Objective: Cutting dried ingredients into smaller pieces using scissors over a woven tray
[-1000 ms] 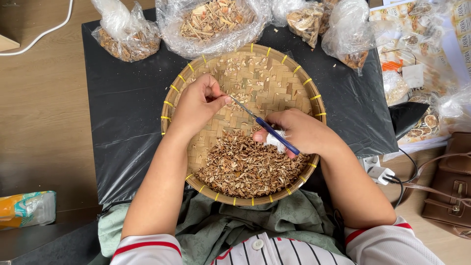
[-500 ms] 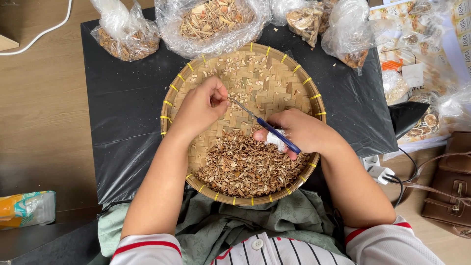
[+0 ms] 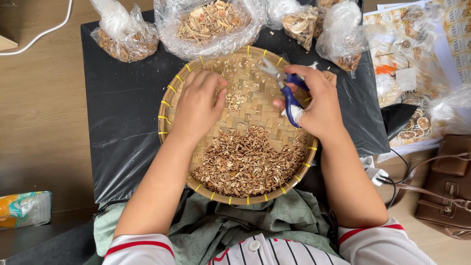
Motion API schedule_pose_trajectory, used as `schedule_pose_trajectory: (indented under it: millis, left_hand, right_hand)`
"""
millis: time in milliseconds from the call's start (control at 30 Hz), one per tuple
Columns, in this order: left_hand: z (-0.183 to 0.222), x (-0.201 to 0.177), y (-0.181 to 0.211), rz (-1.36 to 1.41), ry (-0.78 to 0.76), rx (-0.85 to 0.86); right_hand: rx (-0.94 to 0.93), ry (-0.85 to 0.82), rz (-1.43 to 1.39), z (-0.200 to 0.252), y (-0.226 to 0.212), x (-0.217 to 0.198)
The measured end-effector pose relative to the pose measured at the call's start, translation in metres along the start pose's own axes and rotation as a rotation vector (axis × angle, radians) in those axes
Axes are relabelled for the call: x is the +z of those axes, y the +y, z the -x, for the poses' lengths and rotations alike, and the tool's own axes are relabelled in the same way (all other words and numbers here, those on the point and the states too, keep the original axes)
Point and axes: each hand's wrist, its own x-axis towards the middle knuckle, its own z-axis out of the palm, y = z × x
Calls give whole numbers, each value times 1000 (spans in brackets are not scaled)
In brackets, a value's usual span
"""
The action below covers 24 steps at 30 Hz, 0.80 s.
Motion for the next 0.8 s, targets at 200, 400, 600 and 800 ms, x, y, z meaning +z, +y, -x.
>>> schedule_pose_trajectory:
  millis: [200,400,600,800]
  left_hand:
    - [-27,0,37,-62,-142,210]
    - [-110,77,42,-145,-100,176]
    - [-144,133,25,-212,-258,-85]
    - [-136,154,1,-278,-193,-11]
  right_hand:
    - [34,295,-62,6,-5,1]
    - [17,373,145,9,-17,-2]
    - [-2,385,216,10,-15,-1]
    - [36,344,204,8,-20,-2]
